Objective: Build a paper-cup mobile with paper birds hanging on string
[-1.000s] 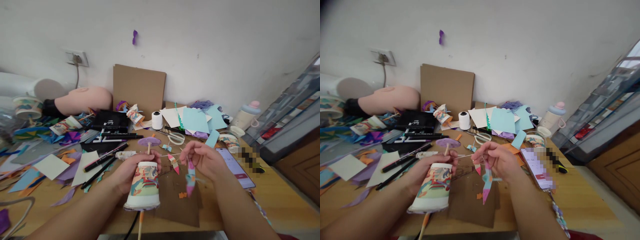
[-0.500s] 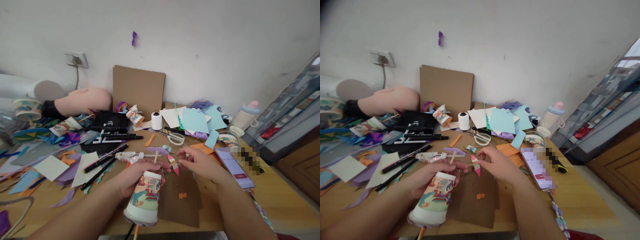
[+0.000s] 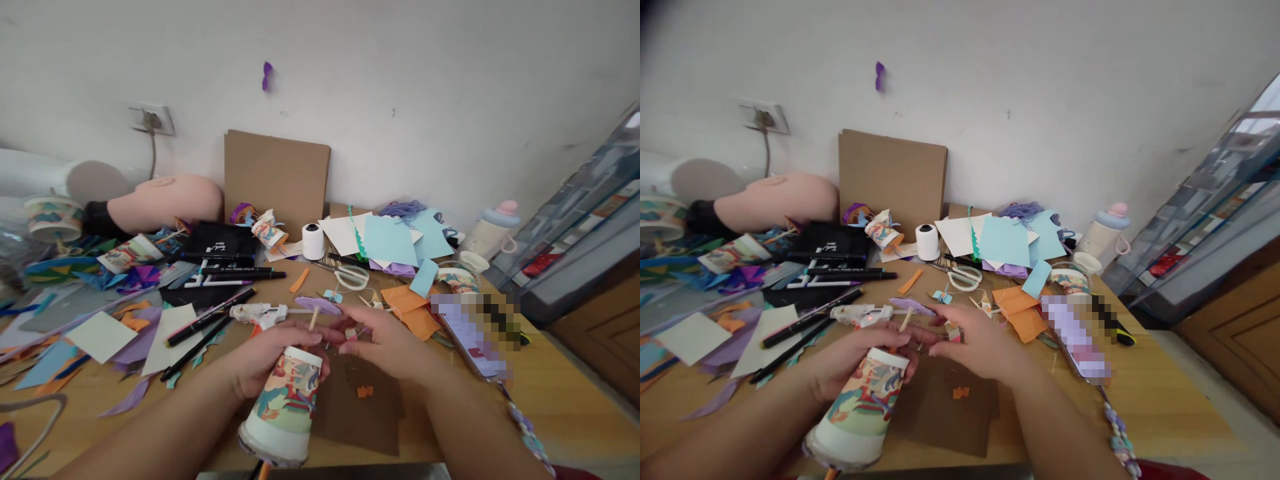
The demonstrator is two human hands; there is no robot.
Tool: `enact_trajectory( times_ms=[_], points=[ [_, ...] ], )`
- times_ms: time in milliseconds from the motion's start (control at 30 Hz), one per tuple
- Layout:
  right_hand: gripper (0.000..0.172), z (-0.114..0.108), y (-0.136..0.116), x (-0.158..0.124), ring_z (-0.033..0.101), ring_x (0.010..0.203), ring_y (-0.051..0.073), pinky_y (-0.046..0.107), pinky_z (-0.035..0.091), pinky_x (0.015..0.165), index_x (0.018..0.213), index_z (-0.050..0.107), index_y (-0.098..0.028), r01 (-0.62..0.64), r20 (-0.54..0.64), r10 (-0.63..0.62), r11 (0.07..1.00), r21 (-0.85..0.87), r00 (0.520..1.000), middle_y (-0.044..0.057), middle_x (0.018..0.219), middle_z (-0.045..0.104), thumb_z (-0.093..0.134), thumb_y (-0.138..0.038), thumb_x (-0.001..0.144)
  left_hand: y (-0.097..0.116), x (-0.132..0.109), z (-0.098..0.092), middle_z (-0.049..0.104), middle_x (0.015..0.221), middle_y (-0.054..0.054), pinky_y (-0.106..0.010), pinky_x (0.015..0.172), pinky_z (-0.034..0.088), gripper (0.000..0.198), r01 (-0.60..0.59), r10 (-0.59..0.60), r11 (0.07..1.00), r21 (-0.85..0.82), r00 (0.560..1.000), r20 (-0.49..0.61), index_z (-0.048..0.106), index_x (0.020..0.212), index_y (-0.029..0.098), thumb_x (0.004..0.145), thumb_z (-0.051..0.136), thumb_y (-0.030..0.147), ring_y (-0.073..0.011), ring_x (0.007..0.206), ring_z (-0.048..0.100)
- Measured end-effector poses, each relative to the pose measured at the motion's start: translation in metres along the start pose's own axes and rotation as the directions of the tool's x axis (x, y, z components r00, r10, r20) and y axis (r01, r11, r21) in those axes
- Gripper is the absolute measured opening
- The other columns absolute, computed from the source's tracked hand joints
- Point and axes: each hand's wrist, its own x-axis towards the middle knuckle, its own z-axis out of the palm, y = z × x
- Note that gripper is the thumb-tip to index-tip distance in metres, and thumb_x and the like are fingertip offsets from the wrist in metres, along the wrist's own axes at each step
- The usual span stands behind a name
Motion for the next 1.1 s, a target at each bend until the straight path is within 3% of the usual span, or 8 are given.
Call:
enact_trajectory(
  times_ms=[233,500,600,667,733,800,933,1100],
  points=[
    [0.053,0.005,0.012,0.003,0.06,0.078,0.016,0.029,0.045,0.071,0.138,0.052,-0.029,-0.098,0.037,0.093,0.983,0.158,0.995,-0.001,0.086,0.066,0.061,-0.017,0.087,0.003,-0.001,0.002,0.073,0.065,-0.012,-0.021,0.051,0.046,0.036,0.015,-0.015,1.0,0.011,0.999,-0.034,0.073,0.107,0.008,0.077,0.068,0.026,-0.0165,0.055,0.064],
    [0.052,-0.001,-0.004,0.003,0.058,0.068,0.015,0.029,0.043,0.066,0.136,0.05,-0.027,-0.088,-0.024,0.093,0.987,0.133,0.995,-0.004,0.073,0.062,0.056,-0.016,0.086,0.004,-0.001,0.001,0.074,0.109,-0.016,-0.024,0.051,0.048,0.034,-0.029,0.029,1.0,-0.003,0.998,-0.063,0.075,0.104,0.008,0.074,0.069,0.021,-0.0153,0.061,0.065],
    [0.031,-0.02,-0.019,-0.003,0.061,0.076,0.019,0.031,0.045,0.068,0.114,0.064,-0.028,-0.021,-0.275,0.033,0.999,0.044,0.961,0.0,0.079,0.067,0.06,-0.026,0.083,0.003,-0.001,-0.001,0.075,0.105,-0.017,-0.024,0.051,0.047,0.036,-0.036,0.035,0.999,-0.009,0.998,-0.06,0.074,0.106,0.007,0.074,0.068,0.021,-0.0158,0.06,0.065],
    [0.017,-0.039,-0.019,-0.015,0.061,0.078,0.021,0.032,0.045,0.068,0.097,0.067,-0.027,-0.067,-0.497,0.017,0.994,-0.083,0.867,0.002,0.082,0.068,0.06,-0.032,0.083,0.004,-0.001,-0.001,0.075,0.103,-0.018,-0.023,0.05,0.047,0.036,-0.026,0.025,0.999,-0.02,0.998,-0.061,0.074,0.107,0.007,0.075,0.067,0.022,-0.0156,0.06,0.065],
    [0.011,-0.057,-0.008,-0.03,0.061,0.076,0.022,0.032,0.044,0.066,0.081,0.066,-0.024,-0.271,-0.595,0.062,0.924,-0.268,0.801,0.003,0.078,0.068,0.058,-0.032,0.084,0.006,-0.001,0.0,0.075,0.102,-0.017,-0.022,0.05,0.047,0.033,-0.021,0.018,0.999,-0.038,0.997,-0.078,0.074,0.105,0.007,0.076,0.067,0.02,-0.0147,0.058,0.065],
    [0.014,-0.065,0.012,-0.045,0.06,0.072,0.022,0.032,0.041,0.064,0.073,0.063,-0.022,-0.468,-0.569,0.181,0.783,-0.41,0.802,0.003,0.073,0.067,0.059,-0.03,0.083,0.008,-0.001,0.001,0.076,0.102,-0.017,-0.022,0.05,0.048,0.029,-0.026,0.02,0.998,-0.056,0.995,-0.101,0.075,0.101,0.007,0.076,0.066,0.018,-0.0142,0.058,0.065],
    [0.015,-0.048,0.048,-0.058,0.062,0.07,0.021,0.029,0.035,0.057,0.079,0.065,-0.02,-0.582,-0.447,0.378,0.602,-0.547,0.811,0.006,0.08,0.071,0.059,-0.032,0.086,0.009,-0.001,0.002,0.076,0.103,-0.015,-0.022,0.05,0.05,0.025,-0.051,0.039,0.995,-0.09,0.991,-0.13,0.075,0.097,0.006,0.073,0.069,0.014,-0.0148,0.059,0.068],
    [0.017,-0.025,0.05,-0.053,0.066,0.074,0.023,0.029,0.033,0.057,0.082,0.065,-0.018,-0.629,-0.465,0.424,0.508,-0.588,0.777,0.01,0.085,0.072,0.053,-0.027,0.091,0.008,-0.001,0.001,0.077,0.095,-0.016,-0.02,0.05,0.049,0.03,-0.049,0.038,0.995,-0.087,0.991,-0.132,0.075,0.101,0.004,0.074,0.07,0.017,-0.0142,0.059,0.067]
  ],
)
